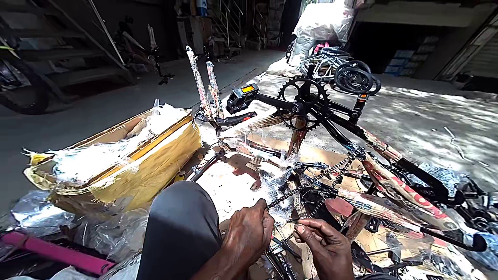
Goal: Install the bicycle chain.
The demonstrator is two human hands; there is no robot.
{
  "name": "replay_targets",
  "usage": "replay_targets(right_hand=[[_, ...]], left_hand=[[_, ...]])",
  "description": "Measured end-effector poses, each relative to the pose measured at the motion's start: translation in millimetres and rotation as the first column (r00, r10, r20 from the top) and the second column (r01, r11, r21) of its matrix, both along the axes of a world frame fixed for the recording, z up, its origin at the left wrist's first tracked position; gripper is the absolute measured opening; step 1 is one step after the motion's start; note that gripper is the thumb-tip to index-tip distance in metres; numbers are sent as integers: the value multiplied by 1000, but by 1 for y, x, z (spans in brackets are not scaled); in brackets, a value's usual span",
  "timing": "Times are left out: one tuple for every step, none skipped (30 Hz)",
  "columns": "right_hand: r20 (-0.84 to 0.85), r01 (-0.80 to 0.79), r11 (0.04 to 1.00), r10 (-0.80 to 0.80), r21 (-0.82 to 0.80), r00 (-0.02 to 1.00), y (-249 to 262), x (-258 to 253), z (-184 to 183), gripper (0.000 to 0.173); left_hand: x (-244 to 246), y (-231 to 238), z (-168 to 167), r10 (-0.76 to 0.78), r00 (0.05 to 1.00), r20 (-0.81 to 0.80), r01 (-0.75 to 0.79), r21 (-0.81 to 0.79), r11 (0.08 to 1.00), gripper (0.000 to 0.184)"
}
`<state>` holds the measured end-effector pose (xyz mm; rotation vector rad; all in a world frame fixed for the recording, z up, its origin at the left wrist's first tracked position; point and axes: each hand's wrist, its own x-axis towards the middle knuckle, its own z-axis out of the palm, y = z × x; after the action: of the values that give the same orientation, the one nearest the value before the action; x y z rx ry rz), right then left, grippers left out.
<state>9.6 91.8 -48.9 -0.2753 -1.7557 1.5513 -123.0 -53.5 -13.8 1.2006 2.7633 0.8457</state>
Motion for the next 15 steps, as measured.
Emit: replay_targets(right_hand=[[22, -37, 998, 38, -49, 999, -2, -2, 7, 12], [41, -74, 993, 78, -96, 996, -3, -4, 13, 13], [56, -108, 985, 116, -133, 992, -4, -8, 19, 13], [70, -138, 977, 150, -161, 986, -6, -11, 25, 12], [86, -163, 973, 179, -166, 980, -6, -14, 29, 11], [104, -185, 973, 200, -138, 974, -4, -17, 32, 11], [122, -191, 979, 199, -72, 972, -2, -21, 33, 12], [137, -177, 984, 173, 14, 975, 0, -26, 34, 12], [149, -155, 982, 138, 107, 979, 2, -30, 36, 12], [160, -139, 970, 108, 198, 981, 4, -34, 40, 12], [173, -124, 951, 76, 285, 982, 6, -38, 45, 12], [190, -109, 925, 41, 364, 981, 7, -41, 51, 12], [208, -97, 896, 5, 434, 978, 8, -45, 56, 13], [235, -94, 861, -30, 500, 972, 8, -48, 61, 15], [261, -98, 824, -62, 558, 963, 8, -51, 66, 15]], left_hand=[[-1, 0, -1, 3, 1000, 8, -4, 25, 1000, 32], [-2, 1, -2, 4, 1000, 25, -5, 50, 999, 33], [-4, 1, -2, 3, 999, 51, -6, 73, 997, 34], [-5, 1, -4, -1, 997, 80, -7, 107, 994, 34], [-6, 0, -6, -13, 992, 125, -6, 155, 988, 34], [-8, 0, -8, -37, 982, 183, -3, 215, 977, 34], [-10, -1, -8, -70, 968, 242, -1, 279, 960, 34], [-11, -1, -8, -95, 952, 292, -9, 334, 942, 33], [-12, -1, -7, -111, 940, 324, -22, 381, 924, 32], [-11, -1, -7, -119, 933, 339, -35, 417, 908, 32], [-11, -1, -6, -120, 932, 341, -46, 439, 897, 33], [-11, -1, -5, -118, 934, 337, -52, 454, 889, 33], [-10, 0, -4, -119, 937, 327, -51, 468, 882, 32], [-9, 0, -4, -123, 939, 322, -51, 483, 874, 32], [-9, 1, -5, -135, 936, 325, -52, 507, 860, 32]])
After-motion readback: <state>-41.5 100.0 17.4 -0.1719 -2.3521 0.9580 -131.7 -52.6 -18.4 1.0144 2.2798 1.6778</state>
